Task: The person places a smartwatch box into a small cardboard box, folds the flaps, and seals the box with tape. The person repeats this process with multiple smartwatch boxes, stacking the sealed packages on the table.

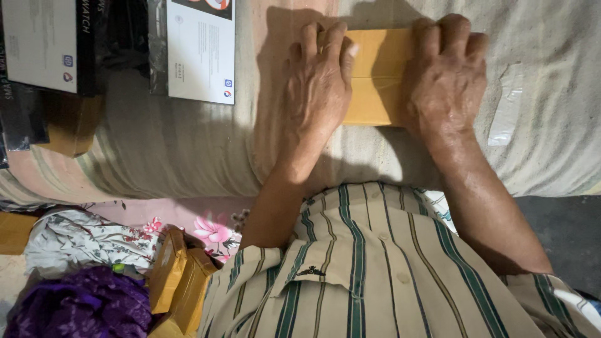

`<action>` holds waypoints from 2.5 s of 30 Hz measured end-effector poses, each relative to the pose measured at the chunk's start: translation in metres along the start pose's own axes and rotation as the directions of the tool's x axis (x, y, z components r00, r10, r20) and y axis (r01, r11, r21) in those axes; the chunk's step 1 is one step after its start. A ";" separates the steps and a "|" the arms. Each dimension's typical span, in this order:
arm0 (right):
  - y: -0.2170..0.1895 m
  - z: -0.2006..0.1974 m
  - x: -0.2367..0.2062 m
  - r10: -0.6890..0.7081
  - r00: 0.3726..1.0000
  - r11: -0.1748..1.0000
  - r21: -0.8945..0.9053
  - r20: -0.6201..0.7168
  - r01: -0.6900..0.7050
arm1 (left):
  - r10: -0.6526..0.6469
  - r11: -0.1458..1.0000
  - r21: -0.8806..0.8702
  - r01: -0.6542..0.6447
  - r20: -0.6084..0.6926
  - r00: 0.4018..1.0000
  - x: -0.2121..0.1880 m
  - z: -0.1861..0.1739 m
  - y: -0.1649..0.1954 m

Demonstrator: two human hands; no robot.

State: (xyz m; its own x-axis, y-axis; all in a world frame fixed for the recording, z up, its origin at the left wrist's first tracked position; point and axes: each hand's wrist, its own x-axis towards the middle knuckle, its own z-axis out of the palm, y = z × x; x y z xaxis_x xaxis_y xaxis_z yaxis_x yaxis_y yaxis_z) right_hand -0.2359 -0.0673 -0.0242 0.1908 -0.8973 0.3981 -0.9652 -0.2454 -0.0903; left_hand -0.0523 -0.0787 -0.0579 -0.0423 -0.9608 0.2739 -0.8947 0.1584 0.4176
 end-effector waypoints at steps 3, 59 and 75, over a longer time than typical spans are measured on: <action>0.006 0.005 -0.003 0.018 1.000 1.000 0.021 -0.018 -0.018 | -0.028 0.999 -0.037 0.029 0.006 1.000 -0.001 0.000 0.000; 0.034 0.012 -0.008 0.258 0.946 0.916 0.261 0.195 -0.304 | -0.228 0.961 -0.145 0.237 0.075 0.971 0.005 0.008 -0.015; 0.038 -0.033 -0.030 0.009 0.987 0.583 0.803 -0.158 0.123 | 0.066 0.533 -0.814 -0.229 -0.230 0.971 -0.014 -0.035 -0.017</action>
State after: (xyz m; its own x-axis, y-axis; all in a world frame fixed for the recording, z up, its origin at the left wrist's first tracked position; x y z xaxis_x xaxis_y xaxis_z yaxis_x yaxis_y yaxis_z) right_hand -0.2839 -0.0372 -0.0094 0.1520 -0.8302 0.5363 -0.3956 -0.5484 -0.7367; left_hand -0.0205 -0.0596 -0.0388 0.0027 -0.8701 0.4928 -0.1051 0.4898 0.8655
